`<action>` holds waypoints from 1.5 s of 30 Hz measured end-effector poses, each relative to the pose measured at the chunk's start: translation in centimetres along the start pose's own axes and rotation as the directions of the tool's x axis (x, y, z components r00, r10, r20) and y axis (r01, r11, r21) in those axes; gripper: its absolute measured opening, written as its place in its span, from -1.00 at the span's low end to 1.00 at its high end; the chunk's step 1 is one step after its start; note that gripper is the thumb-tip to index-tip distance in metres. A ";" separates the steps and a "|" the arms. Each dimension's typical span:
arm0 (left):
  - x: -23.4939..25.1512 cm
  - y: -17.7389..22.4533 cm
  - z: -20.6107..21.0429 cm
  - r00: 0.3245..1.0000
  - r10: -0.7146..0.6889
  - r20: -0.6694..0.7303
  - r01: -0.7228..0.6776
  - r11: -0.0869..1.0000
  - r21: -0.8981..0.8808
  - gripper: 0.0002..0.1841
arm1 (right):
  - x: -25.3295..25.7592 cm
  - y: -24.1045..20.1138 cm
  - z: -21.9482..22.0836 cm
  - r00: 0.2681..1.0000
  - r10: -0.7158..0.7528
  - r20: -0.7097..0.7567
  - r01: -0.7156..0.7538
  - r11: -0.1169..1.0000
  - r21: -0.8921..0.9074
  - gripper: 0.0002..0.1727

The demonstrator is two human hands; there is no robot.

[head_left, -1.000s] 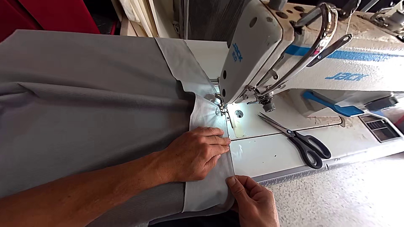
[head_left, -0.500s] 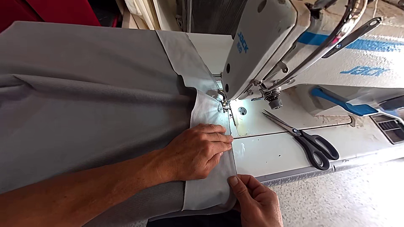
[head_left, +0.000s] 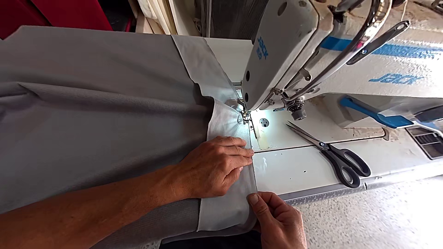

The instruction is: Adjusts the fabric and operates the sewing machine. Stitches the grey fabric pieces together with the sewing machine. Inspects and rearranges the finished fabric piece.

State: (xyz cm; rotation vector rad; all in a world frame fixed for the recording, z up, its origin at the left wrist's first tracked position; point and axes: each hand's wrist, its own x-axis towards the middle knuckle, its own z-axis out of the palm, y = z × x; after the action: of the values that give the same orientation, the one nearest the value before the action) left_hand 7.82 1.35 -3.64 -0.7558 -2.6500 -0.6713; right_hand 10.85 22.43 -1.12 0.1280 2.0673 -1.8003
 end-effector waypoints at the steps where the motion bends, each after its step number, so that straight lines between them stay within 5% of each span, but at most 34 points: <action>1: 0.0 0.0 0.0 1.000 -0.001 0.000 0.001 1.000 0.005 -0.60 | 0.0 0.0 0.0 1.000 0.001 -0.001 -0.001 1.000 0.003 -0.88; 45: 1.1 0.2 0.9 0.995 -0.086 -0.052 0.088 0.995 0.053 -0.61 | 2.9 -1.1 -1.6 0.997 0.043 0.062 -0.036 0.994 -0.105 -0.84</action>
State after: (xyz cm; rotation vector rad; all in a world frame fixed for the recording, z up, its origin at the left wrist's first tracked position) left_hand 6.94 2.42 -3.91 -0.6038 -2.6573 -0.6277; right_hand 7.46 23.26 -0.94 0.0810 2.0930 -1.6489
